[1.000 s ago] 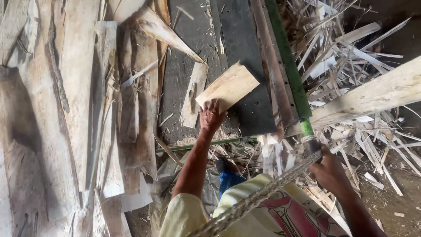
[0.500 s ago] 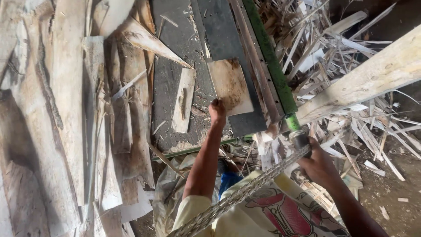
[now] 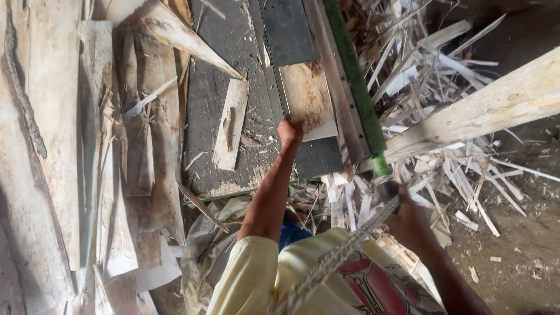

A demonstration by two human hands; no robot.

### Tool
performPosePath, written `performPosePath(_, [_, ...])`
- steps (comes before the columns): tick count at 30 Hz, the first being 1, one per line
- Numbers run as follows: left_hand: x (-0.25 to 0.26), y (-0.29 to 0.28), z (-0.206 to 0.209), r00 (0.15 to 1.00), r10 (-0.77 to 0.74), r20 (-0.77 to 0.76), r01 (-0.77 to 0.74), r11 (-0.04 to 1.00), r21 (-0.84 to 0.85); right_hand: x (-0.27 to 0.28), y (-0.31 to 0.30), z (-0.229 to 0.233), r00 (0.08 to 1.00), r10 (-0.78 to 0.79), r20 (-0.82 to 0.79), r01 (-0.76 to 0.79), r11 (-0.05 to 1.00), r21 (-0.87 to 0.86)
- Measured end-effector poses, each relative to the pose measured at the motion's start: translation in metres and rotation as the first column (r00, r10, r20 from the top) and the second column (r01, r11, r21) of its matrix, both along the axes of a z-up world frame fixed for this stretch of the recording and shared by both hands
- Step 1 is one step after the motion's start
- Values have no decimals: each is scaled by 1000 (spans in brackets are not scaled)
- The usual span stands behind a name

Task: Cutting and trimming thin wood sheets using a manual lever-operated guillotine machine.

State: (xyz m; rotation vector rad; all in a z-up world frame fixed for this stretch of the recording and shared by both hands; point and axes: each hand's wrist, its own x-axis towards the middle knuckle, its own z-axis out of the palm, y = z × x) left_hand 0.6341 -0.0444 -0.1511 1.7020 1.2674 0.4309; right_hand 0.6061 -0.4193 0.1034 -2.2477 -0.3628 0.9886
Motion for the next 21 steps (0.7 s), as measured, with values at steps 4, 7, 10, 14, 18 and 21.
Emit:
performPosePath(4, [-4, -5, -4, 999, 6, 54, -5, 1000, -10, -7, 10, 51, 999, -53, -5, 53, 998, -37])
performPosePath(7, [0, -4, -11, 999, 12, 45, -13, 1000, 26, -6, -3, -23, 997, -51, 58, 49, 998, 30])
performPosePath(10, [5, -5, -12, 996, 20, 90, -27, 996, 81, 2, -10, -141, 993, 13, 120, -19, 999, 47])
performPosePath(14, [1, -2, -45, 941, 102, 323, -84, 994, -69, 1, -14, -202, 983, 82, 164, -70, 995, -73])
performPosePath(18, [-42, -6, -58, 769, 294, 567, -117, 937, -329, 3, -25, -172, 957, 120, 263, -113, 993, -43])
performPosePath(21, [-103, -18, 2, 816, 312, 487, -187, 939, -288, 6, -16, -135, 989, 95, 112, -86, 993, -80])
